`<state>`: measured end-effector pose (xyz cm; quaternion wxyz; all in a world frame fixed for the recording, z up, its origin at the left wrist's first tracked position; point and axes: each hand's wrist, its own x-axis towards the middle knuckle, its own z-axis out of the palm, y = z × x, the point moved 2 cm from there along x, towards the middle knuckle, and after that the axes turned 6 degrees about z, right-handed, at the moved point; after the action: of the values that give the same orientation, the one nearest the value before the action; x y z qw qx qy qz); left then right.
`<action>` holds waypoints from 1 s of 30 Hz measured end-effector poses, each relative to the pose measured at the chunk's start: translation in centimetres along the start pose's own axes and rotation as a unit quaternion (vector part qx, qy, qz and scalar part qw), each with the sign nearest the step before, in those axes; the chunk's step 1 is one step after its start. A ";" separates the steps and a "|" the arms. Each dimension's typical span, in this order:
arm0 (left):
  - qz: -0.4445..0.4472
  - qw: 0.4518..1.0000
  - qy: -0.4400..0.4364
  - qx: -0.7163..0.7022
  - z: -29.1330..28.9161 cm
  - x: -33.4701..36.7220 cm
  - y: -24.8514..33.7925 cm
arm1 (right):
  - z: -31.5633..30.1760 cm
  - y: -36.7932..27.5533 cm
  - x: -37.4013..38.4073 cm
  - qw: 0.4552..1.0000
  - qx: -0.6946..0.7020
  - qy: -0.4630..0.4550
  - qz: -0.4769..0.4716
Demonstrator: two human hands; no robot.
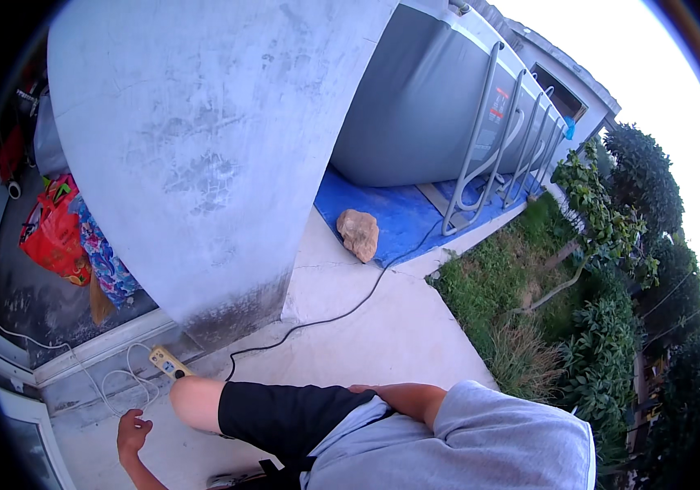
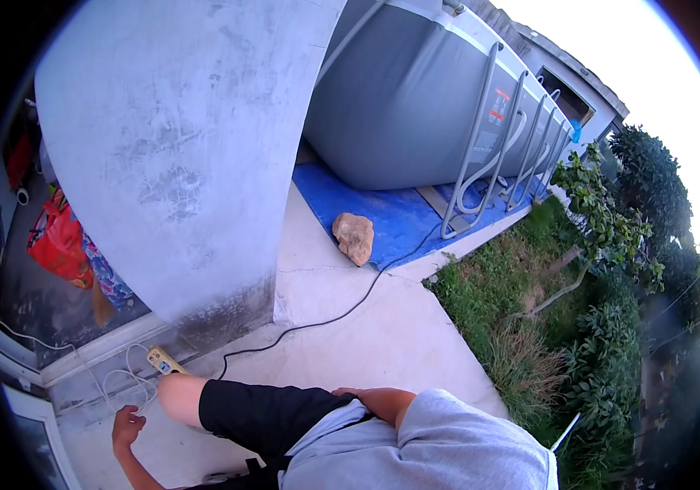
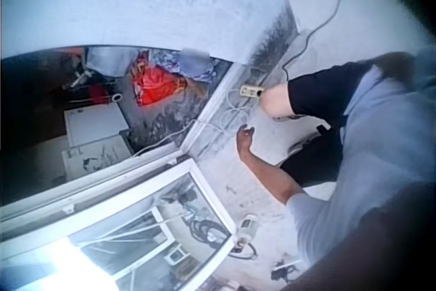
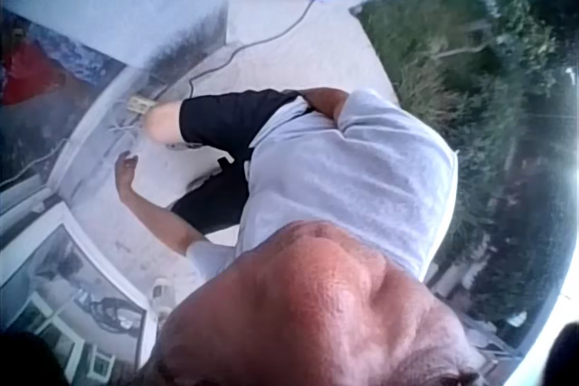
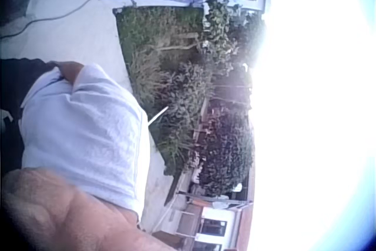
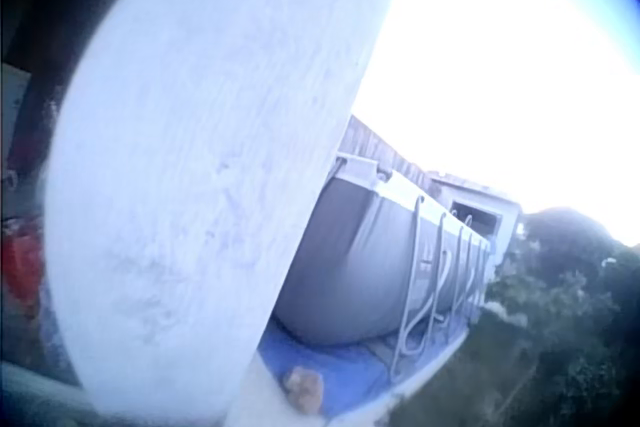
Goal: The person manipulates the frame and hoses of a portable swimming pool by hand, then unplugs a power cord from an extension strip.
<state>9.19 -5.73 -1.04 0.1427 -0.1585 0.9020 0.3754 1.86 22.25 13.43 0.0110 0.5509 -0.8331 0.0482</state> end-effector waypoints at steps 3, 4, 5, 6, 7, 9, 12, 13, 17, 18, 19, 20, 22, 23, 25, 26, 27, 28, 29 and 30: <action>0.009 1.000 0.003 0.004 -0.1 -0.2 0.0 | 0.5 0.0 -0.1 1.000 0.010 0.015 0.001; 0.009 1.000 0.003 0.004 -0.1 -0.2 0.1 | 0.6 0.0 -0.1 1.000 0.018 0.022 0.001; 0.001 1.000 0.002 0.006 0.0 -0.2 0.2 | 0.8 0.0 -0.1 1.000 0.019 0.021 0.002; -0.007 1.000 0.002 0.008 -0.1 -0.2 0.3 | 0.9 0.1 0.0 1.000 0.016 0.014 -0.001; -0.007 1.000 0.001 0.009 0.0 -0.2 0.4 | 1.0 0.2 -0.1 1.000 0.014 0.007 -0.004; -0.007 1.000 -0.003 0.012 0.0 0.0 0.6 | 1.0 0.2 -0.1 1.000 0.012 0.003 0.001; -0.010 1.000 -0.007 0.004 0.4 0.5 -0.3 | 1.0 0.2 -0.1 1.000 0.005 0.002 0.005; -0.013 1.000 -0.005 0.005 0.5 0.6 -1.6 | 1.0 0.0 0.0 1.000 0.003 0.008 0.002; 0.074 0.996 0.036 0.033 0.9 1.3 -4.2 | 1.6 0.0 0.3 0.999 0.029 0.014 0.013; 0.069 0.997 0.028 0.035 1.0 1.4 -4.3 | 1.3 0.0 0.2 0.999 0.031 0.010 0.015; 0.069 0.997 0.027 0.035 1.1 1.4 -4.3 | 1.1 0.0 0.2 0.999 0.033 0.007 0.016; 0.063 0.997 0.028 0.035 1.0 1.3 -4.5 | 1.2 0.0 0.2 0.999 0.033 0.007 0.016; 0.062 0.997 0.024 0.034 1.0 1.3 -3.2 | 1.7 0.3 0.1 0.999 0.031 -0.010 0.016; 0.029 0.999 0.007 0.019 1.0 1.4 -2.1 | 2.0 0.5 0.0 0.999 0.030 -0.012 0.022; -0.009 1.000 -0.006 0.005 0.6 0.9 -1.7 | 2.3 0.2 0.2 1.000 0.014 0.006 0.017; -0.009 1.000 -0.006 0.004 0.6 0.8 -2.0 | 2.3 0.2 0.2 1.000 0.015 0.007 0.017; -0.009 1.000 -0.007 0.003 0.5 0.8 -2.1 | 1.8 0.1 0.2 1.000 0.016 0.012 0.015; -0.010 1.000 -0.006 0.003 0.5 0.7 -2.2 | 1.5 0.1 0.1 1.000 0.017 0.017 0.014; -0.010 1.000 -0.004 0.001 0.5 0.7 -2.3 | 1.5 0.1 0.2 1.000 0.017 0.017 0.014; -0.011 1.000 -0.002 0.000 0.5 0.8 -2.4 | 1.6 0.0 0.2 1.000 0.014 0.010 0.010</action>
<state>9.53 -7.10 -3.21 0.1483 -0.1676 0.8998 0.3745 1.78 21.92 11.87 0.0108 0.5418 -0.8379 0.0658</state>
